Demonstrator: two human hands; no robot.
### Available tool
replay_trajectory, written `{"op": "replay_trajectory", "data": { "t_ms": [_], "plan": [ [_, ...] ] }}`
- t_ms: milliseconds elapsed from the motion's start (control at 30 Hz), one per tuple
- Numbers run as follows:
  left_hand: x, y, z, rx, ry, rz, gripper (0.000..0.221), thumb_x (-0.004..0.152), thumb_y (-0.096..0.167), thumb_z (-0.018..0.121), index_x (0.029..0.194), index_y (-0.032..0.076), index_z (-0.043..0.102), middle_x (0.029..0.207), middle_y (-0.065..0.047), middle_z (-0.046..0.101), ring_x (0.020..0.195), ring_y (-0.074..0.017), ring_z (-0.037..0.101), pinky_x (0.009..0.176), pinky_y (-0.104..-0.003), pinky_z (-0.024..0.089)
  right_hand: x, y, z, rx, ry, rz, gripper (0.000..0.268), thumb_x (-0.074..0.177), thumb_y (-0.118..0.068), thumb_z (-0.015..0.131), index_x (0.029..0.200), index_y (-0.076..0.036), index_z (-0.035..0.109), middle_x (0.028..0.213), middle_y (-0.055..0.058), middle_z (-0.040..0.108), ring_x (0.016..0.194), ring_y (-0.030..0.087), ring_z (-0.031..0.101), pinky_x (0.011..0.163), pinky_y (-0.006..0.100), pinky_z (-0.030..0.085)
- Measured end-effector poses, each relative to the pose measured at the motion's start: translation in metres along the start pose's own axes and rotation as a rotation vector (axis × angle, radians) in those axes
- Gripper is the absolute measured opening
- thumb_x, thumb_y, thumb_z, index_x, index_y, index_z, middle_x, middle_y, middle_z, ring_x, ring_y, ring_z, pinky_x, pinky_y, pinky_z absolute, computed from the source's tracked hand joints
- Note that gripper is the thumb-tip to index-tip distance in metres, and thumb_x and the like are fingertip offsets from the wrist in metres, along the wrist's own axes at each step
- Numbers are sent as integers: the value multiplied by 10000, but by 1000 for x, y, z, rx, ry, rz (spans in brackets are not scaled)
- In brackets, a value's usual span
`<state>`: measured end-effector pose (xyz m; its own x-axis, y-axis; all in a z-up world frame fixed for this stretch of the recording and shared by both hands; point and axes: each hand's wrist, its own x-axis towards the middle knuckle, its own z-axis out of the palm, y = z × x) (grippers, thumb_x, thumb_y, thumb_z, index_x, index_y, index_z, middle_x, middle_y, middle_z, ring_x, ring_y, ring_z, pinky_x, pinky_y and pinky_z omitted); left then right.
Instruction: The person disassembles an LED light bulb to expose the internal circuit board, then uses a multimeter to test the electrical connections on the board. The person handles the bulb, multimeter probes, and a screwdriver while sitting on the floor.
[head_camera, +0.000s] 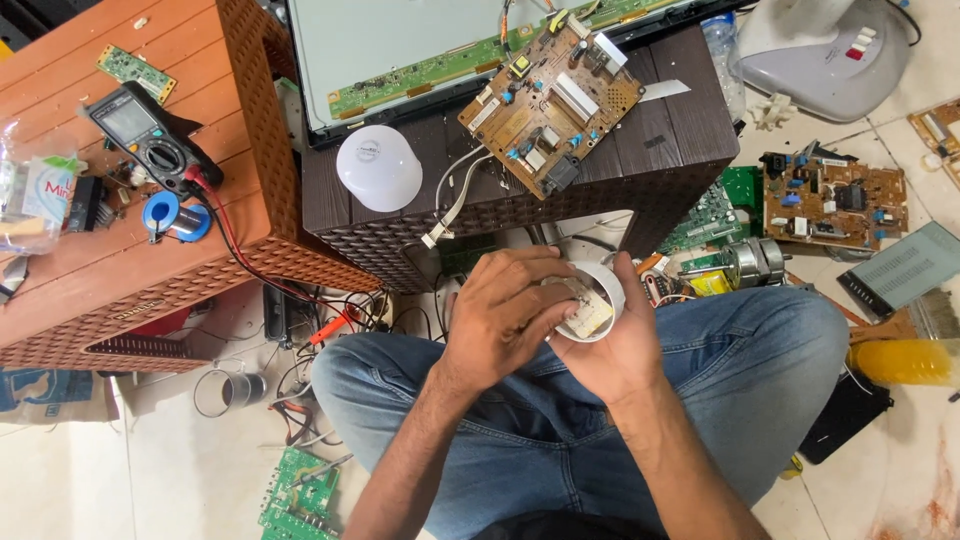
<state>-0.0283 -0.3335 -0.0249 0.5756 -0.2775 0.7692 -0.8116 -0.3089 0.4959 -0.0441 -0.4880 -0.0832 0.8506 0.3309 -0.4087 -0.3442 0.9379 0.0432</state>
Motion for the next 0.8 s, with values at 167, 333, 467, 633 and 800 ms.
{"op": "replay_trajectory", "data": {
  "t_ms": [167, 333, 467, 633, 800],
  "plan": [
    [-8, -11, 4, -99, 47, -123, 51, 926, 125, 764, 916, 76, 760, 983, -91, 750, 1020, -365, 737, 853, -458, 573, -6, -1, 4, -217, -19, -31, 488, 1017, -481, 536, 1127, -19, 650, 989, 99, 676, 796, 226, 625, 717, 370, 520],
    [-12, -15, 3, -204, 123, -245, 45, 920, 94, 769, 905, 51, 764, 917, -104, 755, 932, -360, 748, 797, -440, 580, -4, -8, -23, -534, -71, -77, 490, 1040, -477, 455, 1173, -59, 674, 1065, 145, 743, 877, 305, 693, 751, 481, 551],
    [-8, -13, 0, -217, 193, -330, 63, 921, 87, 773, 867, 55, 764, 881, -108, 761, 852, -336, 742, 769, -409, 571, -9, -5, -29, -571, -175, -94, 451, 1016, -456, 522, 1047, -38, 689, 826, 179, 724, 649, 314, 643, 667, 477, 521],
    [-8, -14, -3, -243, 243, -375, 100, 925, 93, 772, 835, 53, 758, 867, -109, 763, 825, -288, 742, 753, -376, 564, -8, -6, -42, -551, -272, -137, 375, 1000, -370, 561, 1041, -20, 690, 777, 186, 713, 640, 309, 656, 662, 475, 518],
    [-10, -14, -6, -290, 231, -432, 132, 960, 106, 731, 840, 54, 752, 892, -135, 761, 826, -260, 723, 754, -368, 533, -8, -6, -53, -530, -318, -207, 201, 982, -252, 638, 1021, -55, 632, 753, 136, 728, 682, 210, 672, 683, 401, 511]
  ]
}}
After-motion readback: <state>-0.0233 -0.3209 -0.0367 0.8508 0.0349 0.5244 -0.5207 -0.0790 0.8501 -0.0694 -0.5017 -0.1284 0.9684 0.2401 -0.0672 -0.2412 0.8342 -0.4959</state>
